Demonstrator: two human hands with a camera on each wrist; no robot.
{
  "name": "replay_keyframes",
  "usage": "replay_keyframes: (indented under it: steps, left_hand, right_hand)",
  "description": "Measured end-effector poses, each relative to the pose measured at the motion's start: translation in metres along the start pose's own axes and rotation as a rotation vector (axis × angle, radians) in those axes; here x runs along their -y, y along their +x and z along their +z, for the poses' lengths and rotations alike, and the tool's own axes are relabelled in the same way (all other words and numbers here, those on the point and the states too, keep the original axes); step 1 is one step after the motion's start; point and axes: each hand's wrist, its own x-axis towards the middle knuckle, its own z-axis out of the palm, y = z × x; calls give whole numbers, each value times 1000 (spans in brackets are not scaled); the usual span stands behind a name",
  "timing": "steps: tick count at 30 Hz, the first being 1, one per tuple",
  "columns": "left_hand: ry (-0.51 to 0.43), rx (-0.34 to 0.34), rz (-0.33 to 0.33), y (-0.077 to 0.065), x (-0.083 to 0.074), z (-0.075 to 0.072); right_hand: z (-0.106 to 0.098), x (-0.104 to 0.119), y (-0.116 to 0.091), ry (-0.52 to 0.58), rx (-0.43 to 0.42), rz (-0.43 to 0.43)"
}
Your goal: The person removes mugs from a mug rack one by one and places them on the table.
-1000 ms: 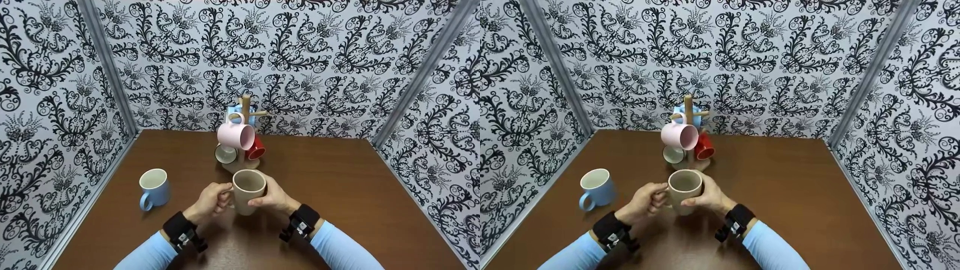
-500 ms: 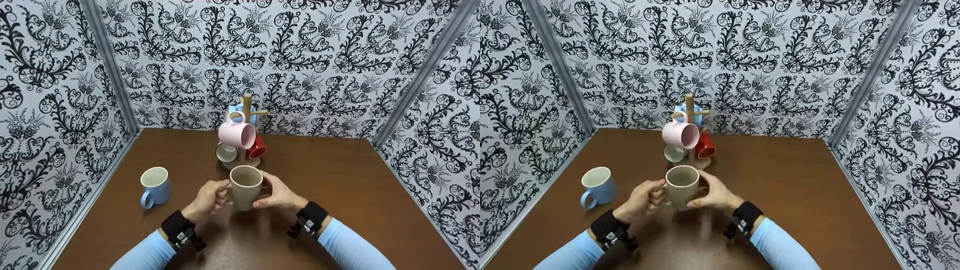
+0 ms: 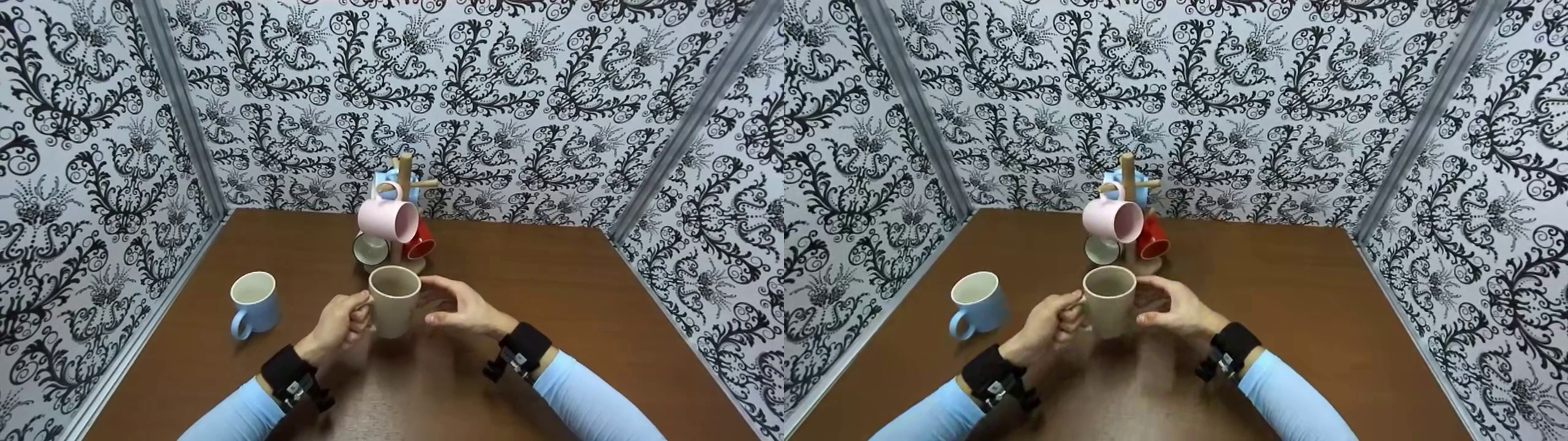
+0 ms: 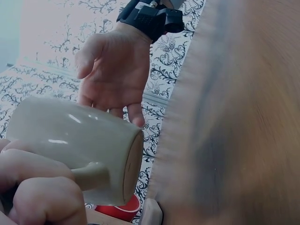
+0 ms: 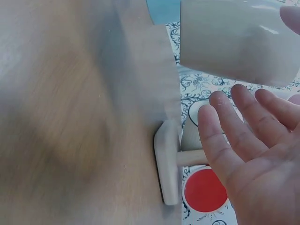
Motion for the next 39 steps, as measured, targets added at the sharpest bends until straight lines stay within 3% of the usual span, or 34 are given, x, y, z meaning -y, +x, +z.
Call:
replay_keyframes:
  steps: [12, 16, 22, 30, 39]
  left_hand:
    - [-5, -94, 24, -2, -1, 2]
    - [0, -106, 17, -5, -2, 1]
    - [18, -191, 11, -7, 0, 0]
    - [34, -285, 46, -11, 2, -1]
    - [61, -359, 55, -15, 5, -8]
  right_hand:
    - [-14, 0, -13, -214, 20, 72]
    - [-20, 0, -18, -285, -6, 110]
    - [-33, 1, -26, -414, -52, 166]
    - [-49, 7, -36, -596, 48, 303]
    - [-54, 15, -38, -618, 139, 357]
